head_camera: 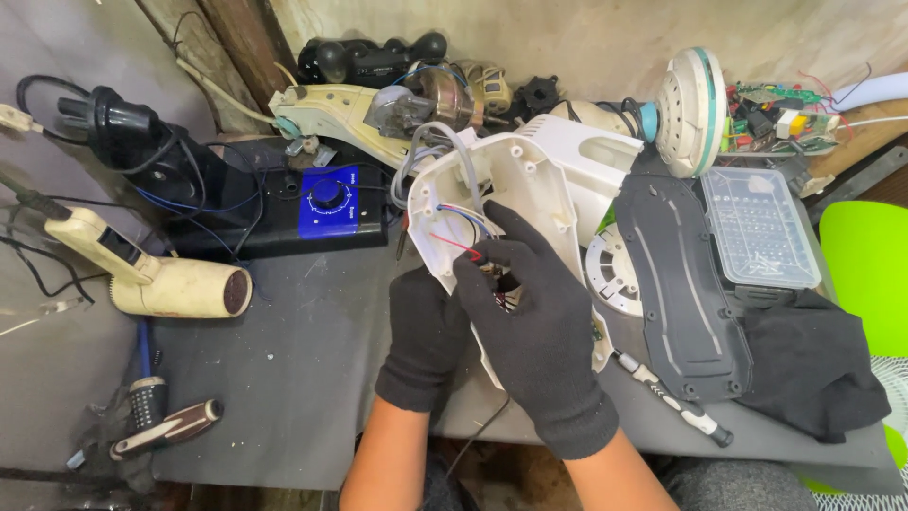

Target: Inspecting and manipulating the internal wiring and circuit board of a fan base for repair

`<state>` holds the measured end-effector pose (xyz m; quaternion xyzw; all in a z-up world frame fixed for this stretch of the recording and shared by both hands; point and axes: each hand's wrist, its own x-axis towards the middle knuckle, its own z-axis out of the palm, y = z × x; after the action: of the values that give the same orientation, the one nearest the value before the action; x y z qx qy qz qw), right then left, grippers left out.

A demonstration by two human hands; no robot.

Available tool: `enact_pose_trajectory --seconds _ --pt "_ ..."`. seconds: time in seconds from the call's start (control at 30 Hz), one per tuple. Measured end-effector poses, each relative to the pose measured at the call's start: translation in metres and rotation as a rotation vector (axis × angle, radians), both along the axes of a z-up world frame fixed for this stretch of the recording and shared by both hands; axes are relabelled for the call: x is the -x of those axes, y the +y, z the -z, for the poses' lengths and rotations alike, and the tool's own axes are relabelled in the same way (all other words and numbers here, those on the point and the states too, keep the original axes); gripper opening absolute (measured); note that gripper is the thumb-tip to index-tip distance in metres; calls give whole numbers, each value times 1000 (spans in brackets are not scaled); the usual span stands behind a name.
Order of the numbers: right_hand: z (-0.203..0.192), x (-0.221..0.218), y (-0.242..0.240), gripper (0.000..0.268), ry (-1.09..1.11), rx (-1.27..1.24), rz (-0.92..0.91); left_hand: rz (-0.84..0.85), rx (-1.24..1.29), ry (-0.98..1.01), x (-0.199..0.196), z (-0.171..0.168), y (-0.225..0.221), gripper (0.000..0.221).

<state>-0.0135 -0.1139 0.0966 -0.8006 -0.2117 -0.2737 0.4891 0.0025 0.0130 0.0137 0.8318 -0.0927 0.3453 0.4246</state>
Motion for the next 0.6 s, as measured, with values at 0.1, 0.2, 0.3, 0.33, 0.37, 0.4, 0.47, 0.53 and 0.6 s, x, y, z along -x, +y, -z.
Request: enact_pose_trajectory --seconds 0.1,0.2,0.3,0.33,0.37,0.4,0.47,0.53,0.6 --pt "-7 6 3 8 110 -157 37 -6 -44 7 1 1 3 65" --pt "-16 6 -2 10 319 -239 57 -10 58 105 3 -3 1 69" --pt "-16 10 -16 14 327 -180 7 -66 94 122 4 2 -1 66" --pt "-17 12 -21 14 328 -179 11 -63 95 125 4 0 -2 66" --pt "-17 15 -25 13 290 -182 -16 -59 76 120 4 -1 -2 65" --pt "-18 17 -29 12 252 -183 -48 -60 58 116 5 -3 -2 68" --pt "-18 21 -40 10 274 -179 -55 -48 87 108 7 -7 -4 66" --pt "-16 24 -51 8 294 -176 -58 -32 116 100 9 -8 -5 64" --pt "-14 25 -63 10 286 -147 -99 -40 154 128 8 -5 -6 64"
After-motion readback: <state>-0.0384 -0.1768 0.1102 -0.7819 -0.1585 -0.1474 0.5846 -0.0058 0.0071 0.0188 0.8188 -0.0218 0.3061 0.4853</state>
